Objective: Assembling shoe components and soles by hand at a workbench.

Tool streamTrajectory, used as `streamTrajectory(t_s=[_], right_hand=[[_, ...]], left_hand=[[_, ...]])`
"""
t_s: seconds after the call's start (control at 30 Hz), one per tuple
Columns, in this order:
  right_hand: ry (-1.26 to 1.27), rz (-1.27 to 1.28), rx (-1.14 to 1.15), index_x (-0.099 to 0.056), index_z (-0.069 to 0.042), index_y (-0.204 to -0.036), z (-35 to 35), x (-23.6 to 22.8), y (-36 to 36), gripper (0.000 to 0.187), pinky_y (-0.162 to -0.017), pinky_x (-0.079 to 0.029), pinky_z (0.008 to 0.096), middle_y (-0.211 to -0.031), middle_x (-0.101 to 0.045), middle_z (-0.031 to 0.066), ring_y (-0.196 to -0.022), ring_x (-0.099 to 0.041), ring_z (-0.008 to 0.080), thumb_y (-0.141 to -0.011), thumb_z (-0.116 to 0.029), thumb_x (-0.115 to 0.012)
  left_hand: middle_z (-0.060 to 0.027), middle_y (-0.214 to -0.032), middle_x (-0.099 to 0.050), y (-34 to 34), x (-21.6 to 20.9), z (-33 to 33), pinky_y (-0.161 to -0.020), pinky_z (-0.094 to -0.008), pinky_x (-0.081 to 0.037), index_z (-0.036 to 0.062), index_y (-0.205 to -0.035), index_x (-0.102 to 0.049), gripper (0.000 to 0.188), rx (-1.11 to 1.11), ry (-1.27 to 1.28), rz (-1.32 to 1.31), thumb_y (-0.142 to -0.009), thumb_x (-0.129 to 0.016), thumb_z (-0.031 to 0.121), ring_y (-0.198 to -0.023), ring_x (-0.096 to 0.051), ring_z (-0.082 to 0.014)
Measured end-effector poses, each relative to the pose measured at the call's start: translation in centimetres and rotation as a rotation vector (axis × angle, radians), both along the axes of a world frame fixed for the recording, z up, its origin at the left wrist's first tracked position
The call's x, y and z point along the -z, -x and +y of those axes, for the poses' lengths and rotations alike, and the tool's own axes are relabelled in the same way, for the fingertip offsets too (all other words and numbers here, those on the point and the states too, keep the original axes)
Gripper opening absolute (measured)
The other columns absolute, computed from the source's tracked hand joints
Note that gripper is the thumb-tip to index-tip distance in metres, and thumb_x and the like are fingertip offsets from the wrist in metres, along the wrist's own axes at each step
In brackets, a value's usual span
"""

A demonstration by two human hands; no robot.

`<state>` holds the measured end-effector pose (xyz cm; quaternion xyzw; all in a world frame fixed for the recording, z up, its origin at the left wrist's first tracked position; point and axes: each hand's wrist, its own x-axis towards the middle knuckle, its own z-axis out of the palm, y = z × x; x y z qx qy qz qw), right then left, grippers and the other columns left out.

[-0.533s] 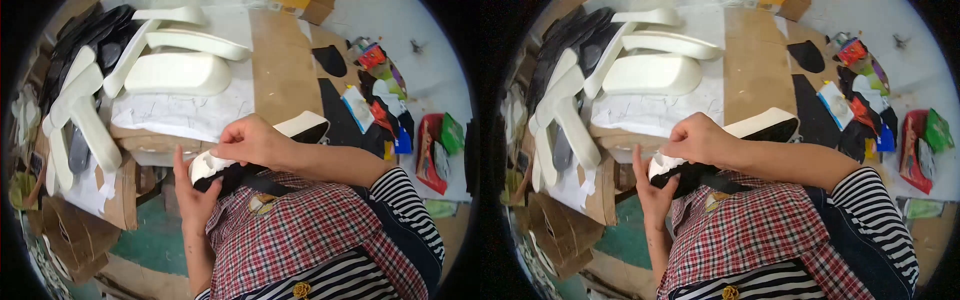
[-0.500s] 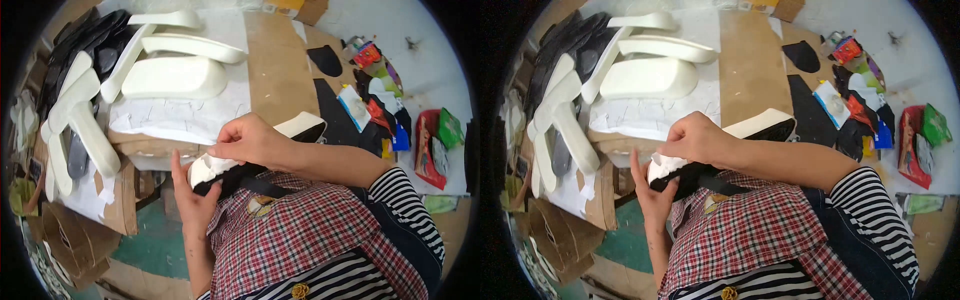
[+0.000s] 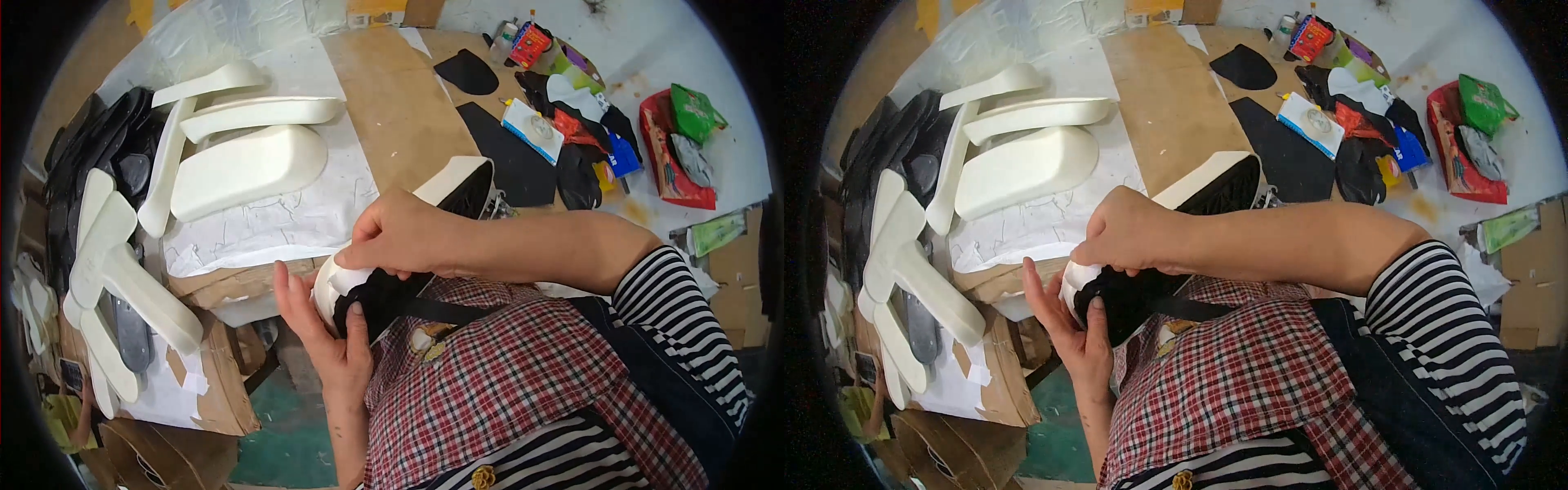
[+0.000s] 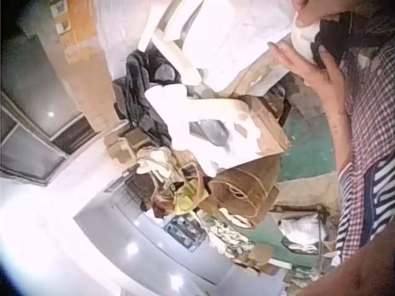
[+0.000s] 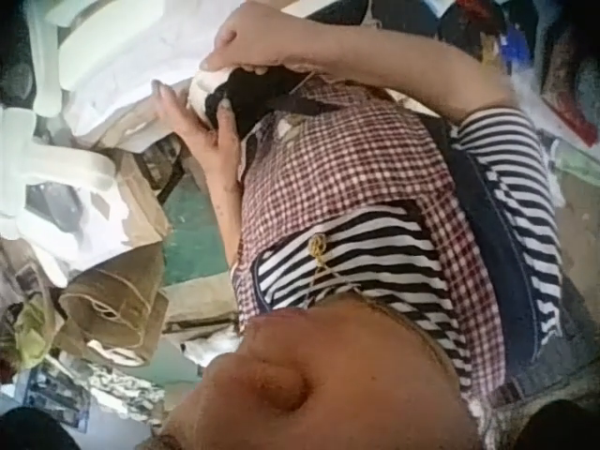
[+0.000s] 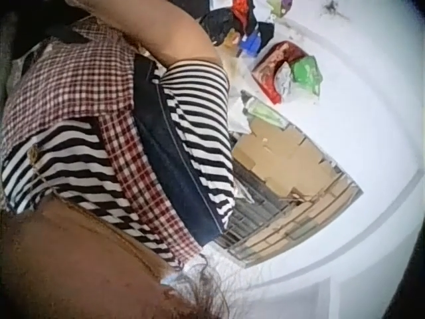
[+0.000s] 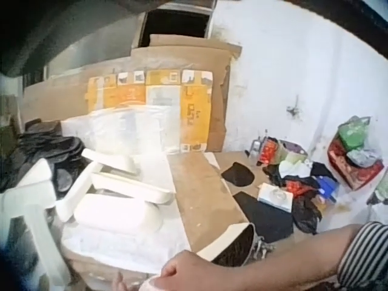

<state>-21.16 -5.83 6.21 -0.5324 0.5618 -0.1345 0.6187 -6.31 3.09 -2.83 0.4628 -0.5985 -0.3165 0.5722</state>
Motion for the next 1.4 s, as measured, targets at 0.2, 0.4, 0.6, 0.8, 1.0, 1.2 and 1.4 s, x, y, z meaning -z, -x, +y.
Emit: streamTrajectory(t_s=[0.2, 0.4, 0.6, 0.8, 1.0, 1.2, 1.4], right_hand=[[0.026, 0.106, -0.018, -0.060, -0.002, -0.063, 0.4, 0.1, -0.7, 0.029, -0.039, -0.034, 0.0217, -0.053, -0.051, 0.0025, -0.044, -0.046, 0.0080, -0.077, -0.025, -0.070], [0.037, 0.184, -0.100, -0.060, -0.001, -0.064, 0.7, 0.0, -0.9, 0.027, -0.040, -0.038, 0.0224, -0.052, -0.051, 0.0031, -0.045, -0.048, 0.0091, -0.075, -0.023, -0.070], [0.125, 0.202, -0.252, -0.063, 0.001, -0.066, 0.3, 0.2, -1.3, 0.027, -0.042, -0.040, 0.0249, -0.055, -0.056, 0.0050, -0.048, -0.051, 0.0107, -0.074, -0.023, -0.070], [0.445, 0.209, -0.481, -0.064, 0.003, -0.068, -0.3, 1.1, -0.4, 0.028, -0.050, -0.043, 0.0296, -0.057, -0.059, 0.0093, -0.054, -0.056, 0.0141, -0.072, -0.024, -0.071], [0.547, 0.239, -0.494, -0.066, 0.001, -0.066, -0.1, 0.9, 0.1, 0.027, -0.058, -0.049, 0.0378, -0.065, -0.063, 0.0170, -0.062, -0.062, 0.0294, -0.064, -0.026, -0.069], [0.882, 0.126, -0.483, -0.062, 0.000, -0.083, -0.3, 2.1, 3.2, 0.017, -0.062, -0.047, 0.0349, -0.076, -0.061, 0.0110, -0.070, -0.060, 0.0263, -0.073, -0.015, -0.063], [1.213, -0.187, -0.748, -0.057, 0.000, -0.104, 1.3, 4.6, 3.2, 0.041, -0.083, -0.044, 0.0393, -0.105, -0.055, 0.0140, -0.097, -0.051, 0.0305, -0.066, -0.010, -0.067]], left_hand=[[-0.0220, -0.145, -0.016, -0.5, -0.3, 0.6, -0.098, -0.0410, -0.037, 0.0073, -0.135, -0.037, 0.059, 0.037, 0.116, -0.204, -0.080, -0.053, -0.007, -0.118, -0.040, -0.0341], [-0.0182, -0.141, -0.025, -0.9, -0.4, 1.5, -0.094, -0.0384, -0.041, 0.0071, -0.124, -0.051, 0.050, 0.055, 0.009, -0.155, -0.077, -0.056, -0.009, -0.110, -0.045, -0.0309], [-0.0170, -0.139, -0.029, -1.4, 0.5, 2.3, -0.093, -0.0367, -0.043, 0.0068, -0.120, -0.055, 0.047, 0.037, 0.006, -0.103, -0.076, -0.060, -0.009, -0.114, -0.045, -0.0286], [-0.0165, -0.136, -0.033, -1.0, 0.5, 2.8, -0.097, -0.0372, -0.041, 0.0055, -0.116, -0.058, 0.043, -0.014, -0.032, -0.111, -0.076, -0.061, -0.008, -0.119, -0.044, -0.0297], [-0.0176, -0.131, -0.038, -0.8, 0.9, 3.1, -0.098, -0.0376, -0.039, 0.0052, -0.115, -0.060, 0.039, -0.073, 0.005, -0.136, -0.077, -0.062, -0.006, -0.119, -0.044, -0.0302], [-0.0176, -0.129, -0.040, -0.2, 0.4, 3.9, -0.097, -0.0376, -0.039, 0.0054, -0.113, -0.060, 0.038, -0.101, 0.014, -0.156, -0.077, -0.064, -0.003, -0.117, -0.046, -0.0305], [-0.0164, -0.126, -0.044, 0.1, 0.5, 3.6, -0.094, -0.0366, -0.040, 0.0067, -0.113, -0.060, 0.039, -0.164, -0.025, -0.183, -0.075, -0.066, -0.001, -0.113, -0.048, -0.0288]])
